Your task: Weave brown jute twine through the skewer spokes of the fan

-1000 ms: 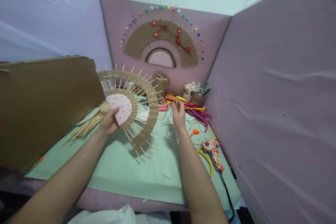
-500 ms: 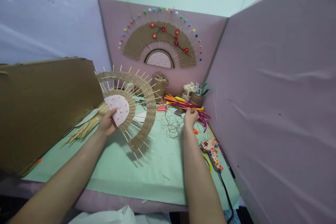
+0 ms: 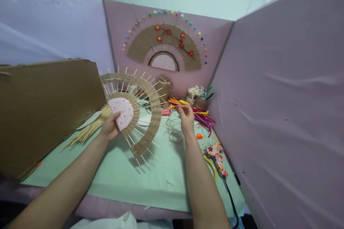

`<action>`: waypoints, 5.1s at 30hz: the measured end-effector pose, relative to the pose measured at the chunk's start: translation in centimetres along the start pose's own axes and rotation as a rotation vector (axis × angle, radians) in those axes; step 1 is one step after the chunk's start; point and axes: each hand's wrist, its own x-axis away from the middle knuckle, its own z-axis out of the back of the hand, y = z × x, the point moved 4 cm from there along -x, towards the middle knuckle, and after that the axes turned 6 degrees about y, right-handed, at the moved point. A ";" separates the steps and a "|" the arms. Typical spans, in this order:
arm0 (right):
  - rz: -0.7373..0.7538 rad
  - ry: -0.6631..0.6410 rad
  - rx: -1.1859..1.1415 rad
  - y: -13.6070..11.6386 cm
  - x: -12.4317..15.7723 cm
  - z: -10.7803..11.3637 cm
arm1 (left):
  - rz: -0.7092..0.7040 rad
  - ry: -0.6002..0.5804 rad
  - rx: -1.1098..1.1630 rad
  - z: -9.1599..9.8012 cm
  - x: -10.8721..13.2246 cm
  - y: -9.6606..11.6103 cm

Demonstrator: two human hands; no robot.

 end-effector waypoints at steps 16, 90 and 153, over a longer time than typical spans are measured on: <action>-0.286 -0.345 -0.347 -1.1 2.9 -3.3 | 0.023 -0.004 -0.009 -0.1 0.1 -0.3; 0.413 -0.293 0.503 -3.7 7.2 -3.2 | -0.205 0.163 0.207 1.2 -1.5 0.2; 0.583 -0.593 0.849 -5.4 12.3 -5.3 | -0.170 0.257 0.387 1.5 -2.9 0.2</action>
